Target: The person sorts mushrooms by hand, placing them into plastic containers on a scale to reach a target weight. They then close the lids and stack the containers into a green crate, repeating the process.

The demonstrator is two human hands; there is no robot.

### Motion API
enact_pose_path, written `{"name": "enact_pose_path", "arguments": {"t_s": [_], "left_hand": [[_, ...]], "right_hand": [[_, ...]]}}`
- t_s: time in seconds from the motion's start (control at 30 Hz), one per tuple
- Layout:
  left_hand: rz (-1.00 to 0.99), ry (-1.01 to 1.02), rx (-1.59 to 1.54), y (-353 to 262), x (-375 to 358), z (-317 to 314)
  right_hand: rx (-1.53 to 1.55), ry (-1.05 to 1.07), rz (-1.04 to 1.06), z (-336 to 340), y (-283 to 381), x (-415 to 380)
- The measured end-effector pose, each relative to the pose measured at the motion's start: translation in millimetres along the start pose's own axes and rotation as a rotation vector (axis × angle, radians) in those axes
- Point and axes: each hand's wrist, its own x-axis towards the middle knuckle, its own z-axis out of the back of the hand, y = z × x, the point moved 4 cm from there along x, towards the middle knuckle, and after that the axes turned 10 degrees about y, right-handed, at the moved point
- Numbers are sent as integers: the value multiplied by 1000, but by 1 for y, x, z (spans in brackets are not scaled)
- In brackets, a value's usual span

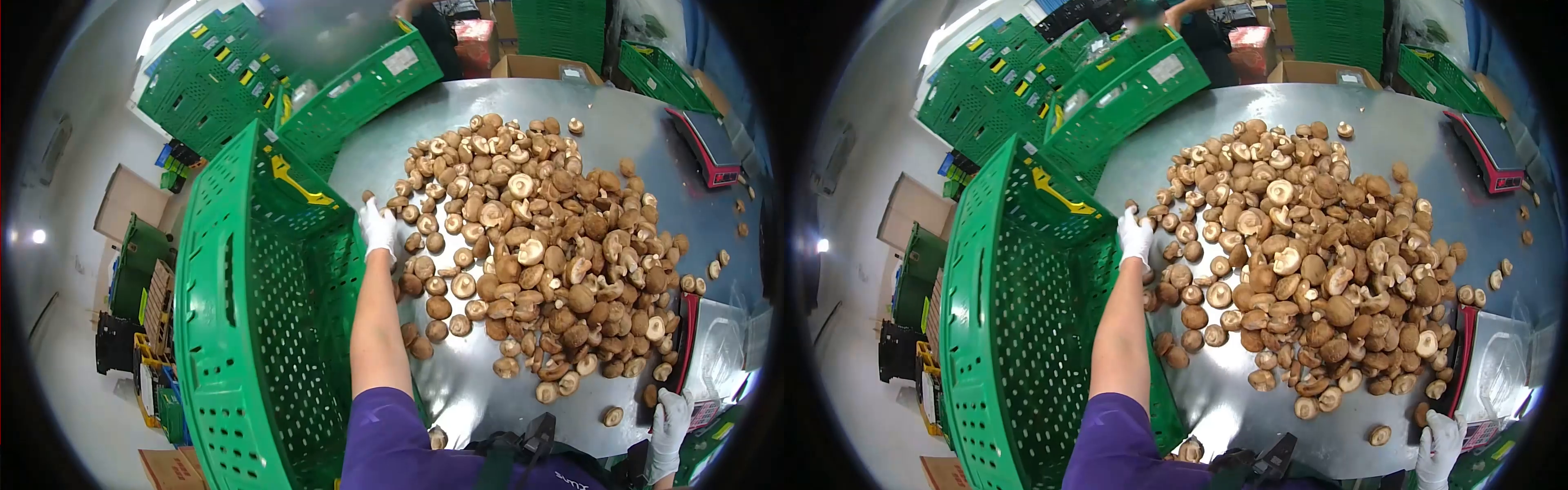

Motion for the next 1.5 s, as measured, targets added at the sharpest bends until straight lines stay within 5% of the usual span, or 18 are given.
{"name": "enact_pose_path", "arguments": {"t_s": [0.07, 0.23, 0.33, 0.43, 0.53, 0.63, 0.73, 0.77, 0.8, 0.87, 0.97, 1.03, 1.07, 1.1, 1.17, 1.37, 1.5], "left_hand": [[-181, -103, -22, -5, 19, -11], [-33, 263, 185, -28, 32, -29], [-86, 183, 199, -24, 32, -38], [-134, -41, -265, -62, 2, -15], [-365, 97, -698, -151, -67, 11], [-819, 195, -617, -235, -160, 29], [-1241, 559, -694, -284, -233, 32], [-1173, 725, -562, -290, -251, 25], [-1154, 825, -672, -288, -250, 27], [-1268, 681, -714, -291, -227, 32], [-1061, 543, -559, -279, -136, 16], [-860, 274, -432, -255, -52, -17], [-663, 376, -298, -245, -6, -28], [-692, 123, -293, -228, 27, -41], [-547, 139, -194, -215, 89, -59], [-286, 516, 138, -206, 180, -120], [-222, 837, 247, -214, 170, -111]], "right_hand": [[26, -10, 35, -3, 9, 15], [23, 11, 92, -10, 31, 55], [44, -10, 161, -11, 50, 79], [184, -18, 143, -13, 76, 114], [844, 76, -119, -29, 103, 158], [1698, 306, -220, -33, 153, 211], [2122, 454, -181, -45, 184, 242], [2211, 307, -373, -68, 174, 240], [2141, 283, -339, -73, 165, 239], [1996, 228, -278, -74, 155, 240], [1791, 247, -293, -55, 135, 238], [1670, 153, -294, -57, 119, 234], [1622, 90, -290, -60, 110, 232], [1600, 59, -301, -63, 103, 231], [1624, 78, -314, -63, 100, 230], [1580, 104, -358, -65, 95, 230], [1622, 111, -362, -65, 87, 228]]}}
